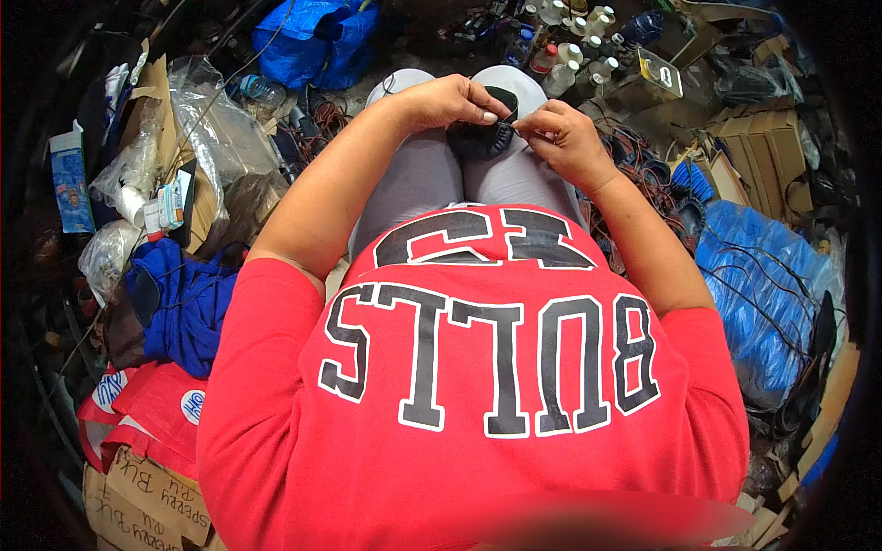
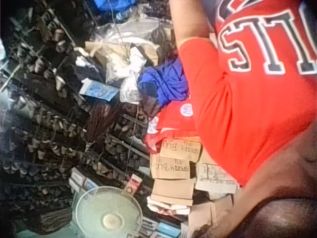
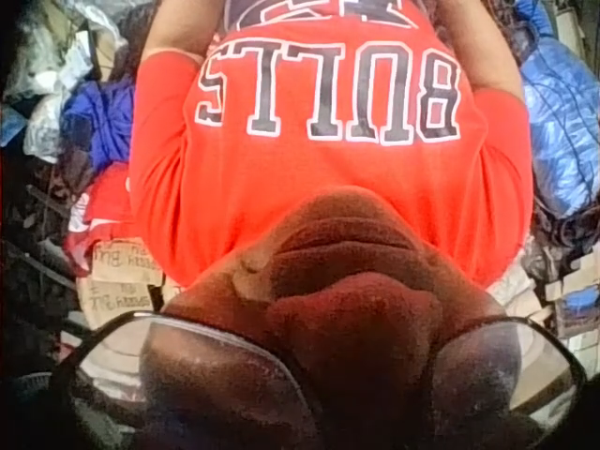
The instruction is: Manually stitching a black leather shoe component using a needle and thread.
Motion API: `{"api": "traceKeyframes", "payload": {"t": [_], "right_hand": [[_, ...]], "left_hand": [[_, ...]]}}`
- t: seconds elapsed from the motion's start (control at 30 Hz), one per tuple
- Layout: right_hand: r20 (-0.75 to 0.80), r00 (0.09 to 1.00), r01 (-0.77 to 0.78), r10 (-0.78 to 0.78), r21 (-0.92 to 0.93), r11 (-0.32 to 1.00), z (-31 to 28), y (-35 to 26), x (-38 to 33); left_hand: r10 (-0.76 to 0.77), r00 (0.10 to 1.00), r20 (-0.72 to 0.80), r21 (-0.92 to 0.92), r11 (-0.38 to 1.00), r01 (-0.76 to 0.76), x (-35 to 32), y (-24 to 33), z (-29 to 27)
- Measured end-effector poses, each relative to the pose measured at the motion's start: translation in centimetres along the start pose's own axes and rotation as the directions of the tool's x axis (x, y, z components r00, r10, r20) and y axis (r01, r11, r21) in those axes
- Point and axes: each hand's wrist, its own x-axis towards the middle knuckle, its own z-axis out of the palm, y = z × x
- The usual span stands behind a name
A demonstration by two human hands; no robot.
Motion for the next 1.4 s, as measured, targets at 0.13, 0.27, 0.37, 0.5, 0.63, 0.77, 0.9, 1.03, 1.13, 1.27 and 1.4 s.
{"api": "traceKeyframes", "payload": {"t": [0.13,0.27,0.37,0.5,0.63,0.77,0.9,1.03,1.13,1.27,1.4], "right_hand": [[0.086,0.995,0.071,-0.049,-0.271,0.960,-0.6,-1.7,0.4],[0.250,0.967,0.196,-0.044,-0.626,0.755,-1.0,-4.2,1.7],[0.364,0.931,0.257,-0.021,-0.614,0.747,-1.6,-5.6,3.3],[0.368,0.930,0.181,-0.010,-0.433,0.883,-0.8,-1.7,4.5],[0.347,0.918,-0.172,0.193,-0.089,0.981,-0.4,-0.1,4.3],[0.344,0.876,-0.477,0.337,0.519,0.709,-1.8,3.1,3.1],[0.209,0.977,0.050,-0.048,-0.005,0.999,-0.9,3.3,1.6],[-0.282,0.929,-0.178,0.239,0.224,0.958,0.5,7.1,2.5],[-0.161,0.795,-0.093,0.585,0.921,0.379,0.5,5.9,4.1],[0.085,0.916,-0.351,0.392,0.642,0.682,-0.6,4.4,3.3],[0.056,0.990,0.140,-0.130,-0.276,0.951,0.1,2.5,1.7]], "left_hand": [[-0.033,0.999,0.036,-0.029,0.999,0.034,0.3,0.0,0.0],[-0.055,0.997,0.058,0.107,0.993,0.048,0.5,0.1,-0.1],[-0.150,0.988,0.048,0.321,0.939,0.127,0.6,1.0,-0.4],[0.112,0.992,-0.064,0.227,0.969,-0.095,1.7,-0.3,-0.6],[0.157,0.964,-0.213,0.240,0.965,-0.105,2.1,-0.9,-0.4],[0.148,0.844,-0.515,0.413,0.906,0.093,-1.4,1.1,1.7],[0.070,0.950,-0.303,0.756,0.625,0.195,-6.2,-0.2,0.7],[-0.172,0.851,-0.496,0.549,0.697,0.461,-6.3,0.7,-0.7],[0.254,0.747,-0.614,0.010,0.949,-0.315,-3.6,0.7,1.3],[0.162,0.866,-0.472,-0.497,0.763,-0.413,-1.9,1.7,3.1],[0.083,0.864,-0.497,-0.662,0.607,-0.439,-2.3,1.7,3.6]]}}
